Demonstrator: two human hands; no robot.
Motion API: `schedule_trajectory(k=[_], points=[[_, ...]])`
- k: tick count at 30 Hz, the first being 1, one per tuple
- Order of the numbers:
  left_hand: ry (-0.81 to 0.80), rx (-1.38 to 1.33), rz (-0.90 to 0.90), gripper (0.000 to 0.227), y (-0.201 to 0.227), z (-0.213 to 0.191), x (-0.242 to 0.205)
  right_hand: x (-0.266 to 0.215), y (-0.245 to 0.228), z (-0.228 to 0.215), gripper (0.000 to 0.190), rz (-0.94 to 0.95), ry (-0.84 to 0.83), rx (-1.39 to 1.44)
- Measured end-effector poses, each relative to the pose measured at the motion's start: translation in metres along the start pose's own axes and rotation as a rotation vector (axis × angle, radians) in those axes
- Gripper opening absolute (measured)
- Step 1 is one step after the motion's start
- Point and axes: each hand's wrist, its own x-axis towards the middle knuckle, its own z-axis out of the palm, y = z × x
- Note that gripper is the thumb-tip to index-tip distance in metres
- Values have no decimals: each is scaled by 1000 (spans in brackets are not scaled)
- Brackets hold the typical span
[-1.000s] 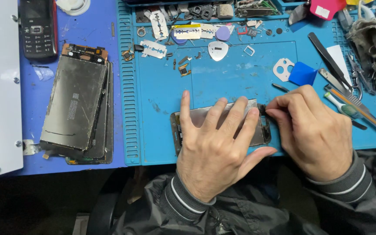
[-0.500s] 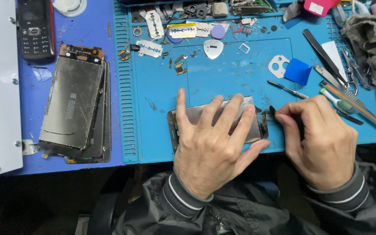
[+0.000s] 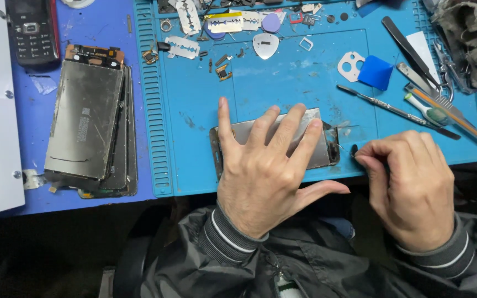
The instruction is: The person uses a metal prying tool to carefully separate the screen assembly from the frame of a smartphone. They work along the edges to release the adhesive, then lift the screen to expose the internal components and ribbon cables.
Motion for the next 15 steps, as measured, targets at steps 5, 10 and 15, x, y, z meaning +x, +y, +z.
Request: schedule_trajectory(k=[5, 10, 15], points=[[-2, -15, 16, 80, -1, 3, -2, -13, -1, 2, 12, -9, 17, -81], [4, -23, 6, 78, 0, 4, -3, -18, -9, -1, 10, -34, -8, -108], [10, -24, -9, 81, -1, 4, -3, -30, -15, -13, 9, -51, -85, -113]])
